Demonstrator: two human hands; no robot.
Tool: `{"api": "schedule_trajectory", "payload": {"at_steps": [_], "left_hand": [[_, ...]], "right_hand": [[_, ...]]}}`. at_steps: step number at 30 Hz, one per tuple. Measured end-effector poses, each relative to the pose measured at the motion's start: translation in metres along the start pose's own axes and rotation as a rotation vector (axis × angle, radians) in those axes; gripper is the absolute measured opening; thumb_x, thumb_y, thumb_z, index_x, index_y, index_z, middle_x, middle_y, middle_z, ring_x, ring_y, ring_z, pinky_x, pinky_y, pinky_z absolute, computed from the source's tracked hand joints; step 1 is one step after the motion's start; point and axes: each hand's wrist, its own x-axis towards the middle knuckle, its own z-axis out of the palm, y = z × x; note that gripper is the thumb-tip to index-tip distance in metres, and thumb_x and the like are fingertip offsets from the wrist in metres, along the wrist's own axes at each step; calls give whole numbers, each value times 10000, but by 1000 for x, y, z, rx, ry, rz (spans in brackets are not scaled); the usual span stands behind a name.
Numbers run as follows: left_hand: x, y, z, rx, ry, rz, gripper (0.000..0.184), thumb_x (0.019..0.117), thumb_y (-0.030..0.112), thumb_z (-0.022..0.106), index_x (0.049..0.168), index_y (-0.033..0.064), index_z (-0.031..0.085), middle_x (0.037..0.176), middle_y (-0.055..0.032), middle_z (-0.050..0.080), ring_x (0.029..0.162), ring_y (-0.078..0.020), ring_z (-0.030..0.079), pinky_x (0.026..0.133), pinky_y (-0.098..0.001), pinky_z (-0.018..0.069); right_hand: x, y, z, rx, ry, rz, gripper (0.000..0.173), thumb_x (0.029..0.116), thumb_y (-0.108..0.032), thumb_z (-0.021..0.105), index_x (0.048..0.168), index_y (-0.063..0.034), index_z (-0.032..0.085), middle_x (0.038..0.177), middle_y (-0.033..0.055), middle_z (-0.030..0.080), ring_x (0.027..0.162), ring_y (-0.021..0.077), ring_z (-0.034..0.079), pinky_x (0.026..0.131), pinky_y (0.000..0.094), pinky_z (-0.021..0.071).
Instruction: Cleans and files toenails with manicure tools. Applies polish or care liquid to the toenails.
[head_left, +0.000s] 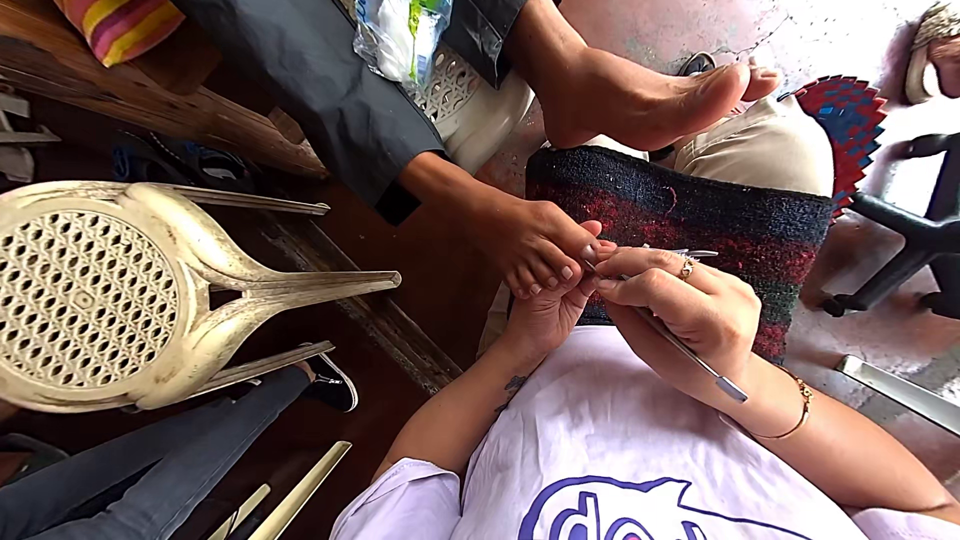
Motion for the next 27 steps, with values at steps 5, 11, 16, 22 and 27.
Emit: {"api": "schedule_trajectory", "payload": {"at_steps": [5,11,16,22,27], "left_hand": [[0,0,-2,-14,-7,-1,309,936,37,682,1244,18,682,1158,-106,733,1072,-166,716,949,-277,567],[-1,0,-2,-13,-11,0,319,942,34,673,1260,18,676,1160,-115,734,1064,-173,721,948,-283,569],[0,-1,-1,-15,-13,-1,319,943,29,669,1262,15,678,1151,-114,740,1061,-168,724,944,-277,572],[-1,-1,1,32,25,10,300,950,24,657,1249,24,683,1144,-101,740,1051,-161,725,942,-277,572],[-2,-1,3,88,50,22,288,958,54,657,1244,49,691,1154,-78,739,1053,-142,718,933,-262,568]], "right_hand": [[-3,3,2,16,26,-16,112,903,21,664,805,-4,712,957,162,758,1011,203,739,867,293,599],[-6,7,5,44,52,-31,95,897,31,675,814,-2,707,966,166,756,1018,213,738,884,305,602],[-7,7,6,61,48,-45,107,903,45,661,804,7,676,988,183,742,1050,239,728,910,331,602],[-6,-4,1,-66,-45,-49,144,927,21,604,809,-22,675,1027,186,741,1086,243,712,891,311,582],[0,-12,-1,-155,-95,-31,144,941,2,600,839,-38,694,1007,165,750,1080,242,719,892,313,579]]}}
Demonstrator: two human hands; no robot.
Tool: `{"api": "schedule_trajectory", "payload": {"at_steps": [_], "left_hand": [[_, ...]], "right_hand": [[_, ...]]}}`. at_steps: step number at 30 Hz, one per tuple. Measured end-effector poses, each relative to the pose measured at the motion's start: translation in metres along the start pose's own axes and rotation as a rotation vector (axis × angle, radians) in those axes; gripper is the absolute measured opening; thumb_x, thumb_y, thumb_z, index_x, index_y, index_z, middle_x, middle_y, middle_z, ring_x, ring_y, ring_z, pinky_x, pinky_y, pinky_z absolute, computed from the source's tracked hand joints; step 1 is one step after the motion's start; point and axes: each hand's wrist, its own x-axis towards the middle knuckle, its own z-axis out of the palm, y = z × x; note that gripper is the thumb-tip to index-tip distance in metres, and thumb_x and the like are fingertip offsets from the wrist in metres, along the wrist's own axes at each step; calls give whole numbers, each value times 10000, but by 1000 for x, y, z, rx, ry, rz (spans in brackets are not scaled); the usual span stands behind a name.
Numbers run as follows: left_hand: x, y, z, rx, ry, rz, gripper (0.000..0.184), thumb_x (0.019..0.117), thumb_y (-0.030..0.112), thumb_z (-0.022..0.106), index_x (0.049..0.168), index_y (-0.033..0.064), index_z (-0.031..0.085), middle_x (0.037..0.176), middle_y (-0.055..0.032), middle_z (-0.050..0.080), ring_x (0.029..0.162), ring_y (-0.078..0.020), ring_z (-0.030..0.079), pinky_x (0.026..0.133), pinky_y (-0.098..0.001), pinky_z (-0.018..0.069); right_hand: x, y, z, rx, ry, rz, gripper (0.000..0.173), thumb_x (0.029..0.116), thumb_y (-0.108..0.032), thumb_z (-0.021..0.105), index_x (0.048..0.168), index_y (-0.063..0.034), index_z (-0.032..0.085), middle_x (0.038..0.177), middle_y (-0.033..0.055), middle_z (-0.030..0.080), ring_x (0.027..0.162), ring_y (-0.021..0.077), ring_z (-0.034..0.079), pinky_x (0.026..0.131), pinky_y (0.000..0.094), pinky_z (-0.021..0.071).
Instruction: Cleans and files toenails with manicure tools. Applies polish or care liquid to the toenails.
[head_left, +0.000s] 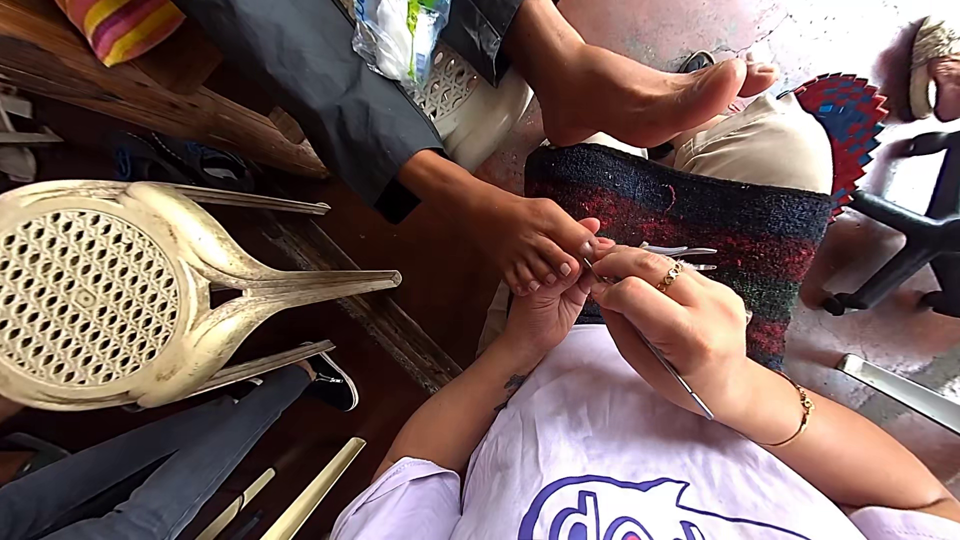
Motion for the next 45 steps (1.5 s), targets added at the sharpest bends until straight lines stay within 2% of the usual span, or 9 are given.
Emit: {"api": "schedule_trajectory", "payload": {"at_steps": [7,13,17,29,38,43,45], "left_hand": [[0,0,-1,-13,-11,-4,268,957,66,661,1222,50,704,1147,-80,739,1052,-139,716,930,-263,568],[0,1,-3,-50,-48,-17,270,962,77,660,1227,43,699,1176,-87,731,1081,-147,711,944,-268,565],[0,1,-3,-42,-49,-25,296,965,69,654,1258,40,684,1172,-83,735,1067,-142,717,938,-266,570],[1,1,-2,-63,-41,-13,290,960,24,643,1246,24,685,1156,-102,737,1045,-154,725,912,-266,580],[2,1,-3,-87,-57,-29,314,953,39,659,1267,25,677,1166,-111,736,1047,-163,727,913,-269,581],[2,0,-4,-102,-60,-29,301,957,42,658,1256,29,680,1153,-103,737,1035,-153,727,908,-263,581],[2,0,-4,-96,-62,-32,301,958,35,650,1257,28,681,1140,-98,740,1017,-153,729,908,-266,581]], "right_hand": [[3,2,-1,19,1,8,141,931,0,616,826,-36,703,962,151,757,1027,227,735,844,310,588],[0,7,2,55,53,-11,125,915,9,647,807,-15,706,943,157,761,1022,227,743,897,313,593],[-2,10,4,79,79,-15,129,919,3,660,798,-11,703,953,167,764,1030,232,746,891,321,600],[-7,16,10,112,137,-57,102,918,12,660,827,-2,702,958,177,761,1026,245,745,912,340,602],[-11,19,12,98,149,-86,91,927,13,654,847,-5,694,982,179,761,1059,259,737,927,354,597],[-11,21,13,94,157,-115,86,926,20,653,849,-4,685,999,189,753,1051,258,734,911,345,600],[-11,19,12,104,141,-117,97,934,29,631,843,3,652,1018,207,732,1021,254,726,865,333,603]]}}
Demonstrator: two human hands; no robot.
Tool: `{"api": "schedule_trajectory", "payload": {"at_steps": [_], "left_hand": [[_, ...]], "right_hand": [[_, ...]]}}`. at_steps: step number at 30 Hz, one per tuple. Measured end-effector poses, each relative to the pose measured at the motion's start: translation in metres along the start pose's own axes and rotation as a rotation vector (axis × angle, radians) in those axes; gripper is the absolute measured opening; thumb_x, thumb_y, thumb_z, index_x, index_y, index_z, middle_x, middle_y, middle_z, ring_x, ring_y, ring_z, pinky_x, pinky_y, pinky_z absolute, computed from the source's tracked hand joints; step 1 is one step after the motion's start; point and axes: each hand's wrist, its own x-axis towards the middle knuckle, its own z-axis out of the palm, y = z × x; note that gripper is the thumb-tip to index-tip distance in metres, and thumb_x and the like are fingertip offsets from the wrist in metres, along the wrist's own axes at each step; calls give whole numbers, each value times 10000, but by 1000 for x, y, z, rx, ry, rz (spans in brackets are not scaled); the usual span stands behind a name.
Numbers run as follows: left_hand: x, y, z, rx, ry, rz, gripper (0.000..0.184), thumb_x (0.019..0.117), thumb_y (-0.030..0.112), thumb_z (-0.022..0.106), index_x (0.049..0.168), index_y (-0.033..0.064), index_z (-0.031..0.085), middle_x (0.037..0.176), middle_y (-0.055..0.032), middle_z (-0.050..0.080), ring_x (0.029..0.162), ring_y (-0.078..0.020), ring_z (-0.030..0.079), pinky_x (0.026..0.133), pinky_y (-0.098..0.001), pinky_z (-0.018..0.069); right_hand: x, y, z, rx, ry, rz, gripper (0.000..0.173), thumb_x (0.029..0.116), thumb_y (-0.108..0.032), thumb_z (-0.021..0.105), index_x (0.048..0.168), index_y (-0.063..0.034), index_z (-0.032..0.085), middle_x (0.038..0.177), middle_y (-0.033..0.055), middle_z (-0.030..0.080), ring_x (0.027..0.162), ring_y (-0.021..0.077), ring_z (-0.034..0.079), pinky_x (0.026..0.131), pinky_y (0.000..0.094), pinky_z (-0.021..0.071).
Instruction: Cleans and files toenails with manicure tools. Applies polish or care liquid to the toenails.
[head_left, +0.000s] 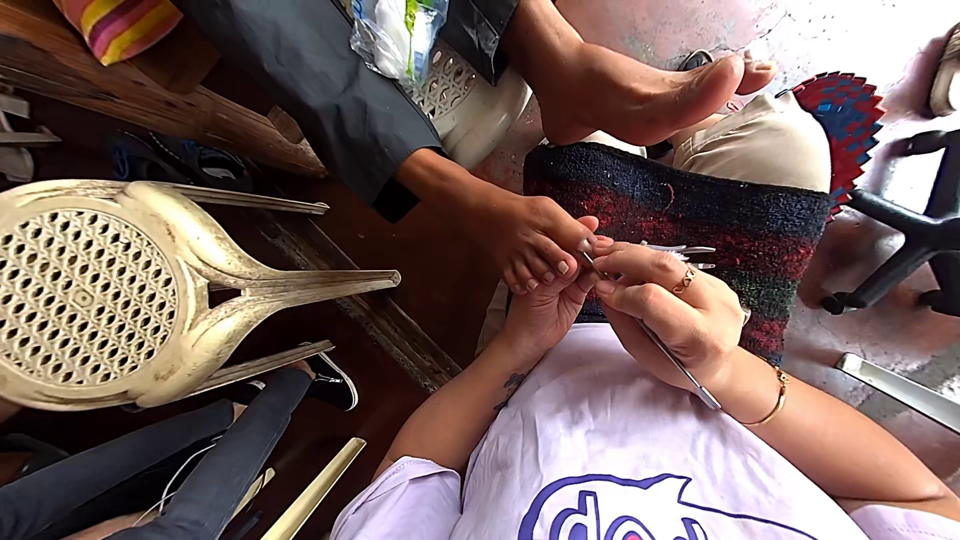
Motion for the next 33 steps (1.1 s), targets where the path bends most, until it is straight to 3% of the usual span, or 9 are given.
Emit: {"api": "schedule_trajectory", "payload": {"at_steps": [2,7,13,33], "left_hand": [[-1,0,1,4,9,8,301,966,23,634,1263,18,675,1138,-108,742,1034,-165,730,929,-277,577],[-2,0,3,53,47,24,279,985,29,605,1254,30,679,1156,-95,736,1060,-156,719,941,-278,570],[-2,-1,5,95,62,35,261,971,56,635,1223,52,701,1137,-75,742,1051,-134,716,937,-263,565],[0,0,1,-34,-13,-10,295,958,41,654,1250,21,682,1148,-108,738,1040,-157,725,917,-264,577]], "right_hand": [[2,-4,-3,-16,-30,12,112,935,23,612,832,-8,642,1027,208,730,1016,246,725,821,311,598],[6,-12,-5,-64,-82,62,132,937,2,610,830,-29,681,1008,182,749,1089,257,717,912,331,582],[16,-17,-9,-116,-146,94,158,949,-14,599,830,-41,699,986,155,757,1056,245,730,872,329,586],[-4,7,0,-81,-8,-90,90,956,-11,639,884,-12,694,1017,189,759,1073,271,730,910,351,589]]}}
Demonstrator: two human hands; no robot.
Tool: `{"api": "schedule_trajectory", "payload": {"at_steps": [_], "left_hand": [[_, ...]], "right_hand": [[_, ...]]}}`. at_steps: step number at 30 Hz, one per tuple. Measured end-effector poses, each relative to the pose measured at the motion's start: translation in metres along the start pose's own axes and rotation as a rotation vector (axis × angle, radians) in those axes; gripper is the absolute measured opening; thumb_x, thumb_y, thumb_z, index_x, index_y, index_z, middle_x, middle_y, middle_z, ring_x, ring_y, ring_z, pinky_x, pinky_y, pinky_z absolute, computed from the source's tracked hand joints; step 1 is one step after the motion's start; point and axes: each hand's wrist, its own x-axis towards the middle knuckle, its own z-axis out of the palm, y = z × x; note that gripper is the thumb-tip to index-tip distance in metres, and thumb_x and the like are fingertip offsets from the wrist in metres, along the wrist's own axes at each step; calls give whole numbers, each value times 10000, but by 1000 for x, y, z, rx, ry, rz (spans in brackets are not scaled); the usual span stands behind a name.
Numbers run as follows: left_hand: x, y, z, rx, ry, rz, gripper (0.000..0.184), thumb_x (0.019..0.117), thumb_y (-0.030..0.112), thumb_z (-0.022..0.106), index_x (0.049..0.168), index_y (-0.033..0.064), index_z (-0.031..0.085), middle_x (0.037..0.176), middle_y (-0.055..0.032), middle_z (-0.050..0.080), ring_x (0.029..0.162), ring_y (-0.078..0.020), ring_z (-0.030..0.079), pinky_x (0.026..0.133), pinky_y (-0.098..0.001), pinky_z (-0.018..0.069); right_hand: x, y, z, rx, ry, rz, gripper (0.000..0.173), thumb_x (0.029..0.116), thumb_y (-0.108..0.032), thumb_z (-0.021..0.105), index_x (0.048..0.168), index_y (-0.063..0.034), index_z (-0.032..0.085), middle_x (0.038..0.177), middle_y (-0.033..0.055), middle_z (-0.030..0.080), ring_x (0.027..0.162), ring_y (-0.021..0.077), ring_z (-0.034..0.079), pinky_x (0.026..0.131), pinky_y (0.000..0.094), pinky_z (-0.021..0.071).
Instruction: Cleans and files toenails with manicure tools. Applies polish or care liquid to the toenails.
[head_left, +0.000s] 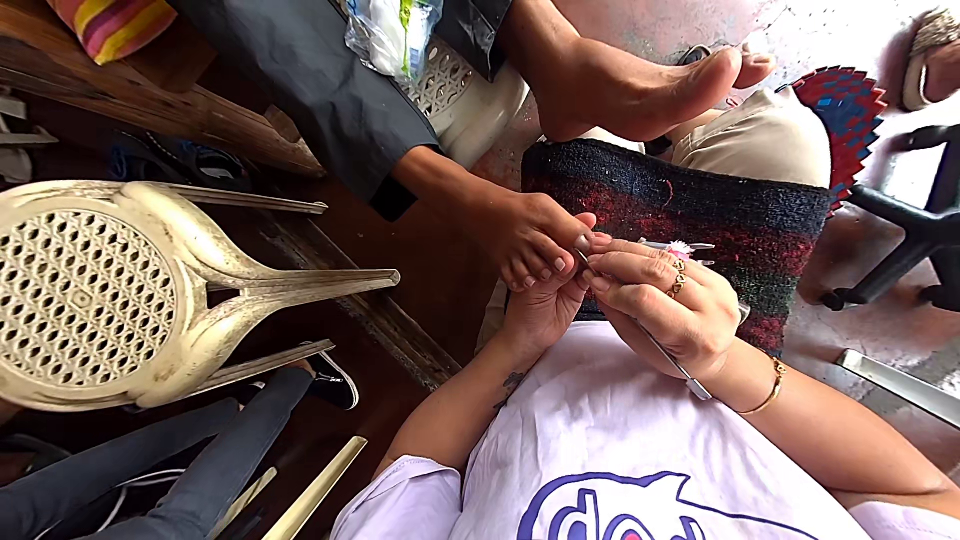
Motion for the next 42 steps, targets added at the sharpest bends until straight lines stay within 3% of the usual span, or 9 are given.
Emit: {"api": "schedule_trajectory", "payload": {"at_steps": [4,7,15,34,42], "left_hand": [[1,1,-2,33,13,-16,306,958,79,671,1257,15,665,1161,-116,724,1059,-166,715,925,-273,572],[0,0,2,36,27,17,284,952,22,654,1234,17,685,1138,-109,739,1032,-161,727,917,-272,579],[-1,-1,2,64,57,27,272,951,39,662,1221,37,694,1151,-92,738,1055,-153,719,937,-274,570],[-2,1,-2,17,-9,-5,327,950,39,661,1277,43,672,1162,-90,732,1051,-148,719,928,-262,570],[-2,0,0,47,12,12,297,947,53,674,1244,37,683,1156,-92,732,1069,-149,712,937,-262,567]], "right_hand": [[1,-1,-2,29,-12,-5,73,956,7,628,901,-5,675,1043,204,740,1076,272,720,907,347,593],[6,-7,-6,59,-47,54,92,943,22,624,864,2,665,1024,203,733,1043,264,722,883,338,596],[18,-16,-12,-57,-155,86,145,967,-13,588,871,-37,693,1020,168,761,1091,267,722,894,341,579],[4,2,-6,-104,-101,-166,143,1013,-34,567,935,-14,686,1045,186,764,1077,283,729,885,352,575],[8,-10,-9,-79,-139,-43,114,995,-17,572,916,-29,654,1035,198,746,1089,287,717,857,337,581]]}}
